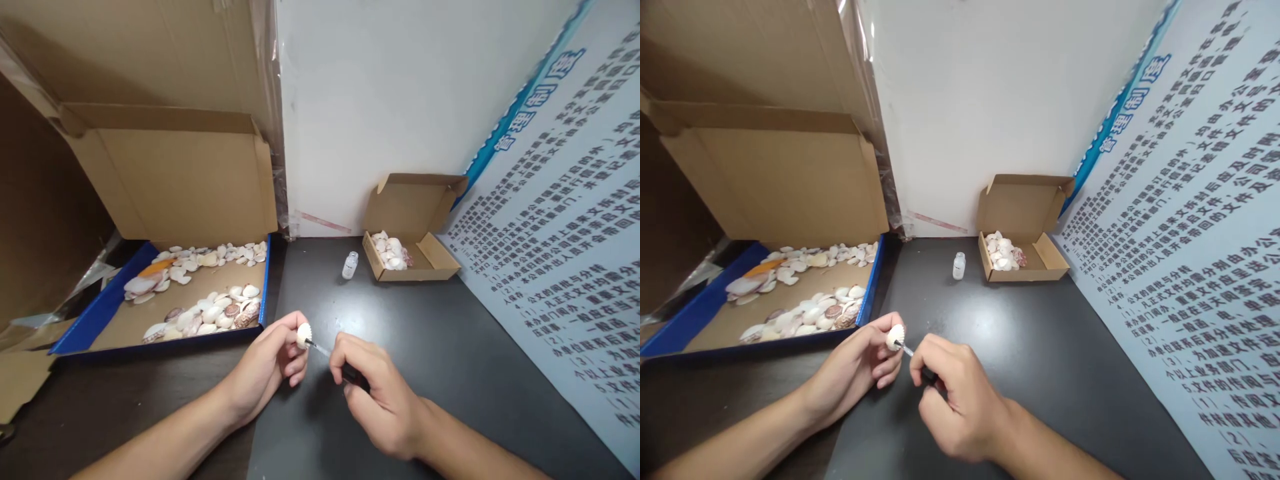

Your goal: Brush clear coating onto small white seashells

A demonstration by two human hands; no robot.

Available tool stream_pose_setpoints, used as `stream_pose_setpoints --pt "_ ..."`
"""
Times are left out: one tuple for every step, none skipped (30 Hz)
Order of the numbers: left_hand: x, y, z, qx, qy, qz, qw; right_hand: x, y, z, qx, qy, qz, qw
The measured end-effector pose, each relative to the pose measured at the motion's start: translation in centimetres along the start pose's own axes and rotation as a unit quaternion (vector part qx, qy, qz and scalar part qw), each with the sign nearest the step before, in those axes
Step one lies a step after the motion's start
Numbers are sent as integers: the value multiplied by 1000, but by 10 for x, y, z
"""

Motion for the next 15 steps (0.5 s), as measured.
stream_pose_setpoints --pt "0 0 0 0 0 0 1000 0 -1 -1 9 -7 3 1000" --pt "0 0 0 -1 0 -1 1000 0 -1 -3 18 -17 1 1000" --pt "0 0 0 -2 -1 -1 1000 -1 -1 -5 28 -28 -5 999" --pt "0 0 0 -4 -3 0 1000 -1 1 -6 37 -39 -14 998" --pt "0 0 0 -6 -5 0 1000 0 2 -7 45 -47 -23 998" --pt "0 -1 0 -9 -6 1 1000 0 3 -7 50 -48 -29 997" --pt "0 -1 0 -11 -6 1 1000 0 4 -5 52 -40 -32 997" --pt "0 -1 0 -13 -5 0 1000 1 4 -2 52 -25 -32 998" --pt "0 -1 1 -15 -3 -1 1000 1 3 2 50 -5 -31 998" --pt "0 -1 1 -18 -2 -3 1000 2 2 6 49 15 -27 998" --pt "0 -1 1 -20 -1 -2 1000 3 0 9 49 29 -23 998" --pt "0 -1 1 -22 0 -2 1000 3 -2 10 51 37 -17 998" --pt "0 -1 1 -23 1 -2 1000 4 -3 11 53 39 -12 998" --pt "0 -1 1 -24 1 -2 1000 4 -4 11 56 38 -8 998" --pt "0 -1 1 -24 2 -4 1000 4 -5 11 59 37 -6 998"
Point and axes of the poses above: each hand's wrist, its own x-axis away from the middle knuckle, its own y-axis out of the back of the hand, z = x × y, the point moved 9 cm from there along -x, towards the middle knuckle, and after that the axes turned 10 degrees about -x, right-handed, at the moved point
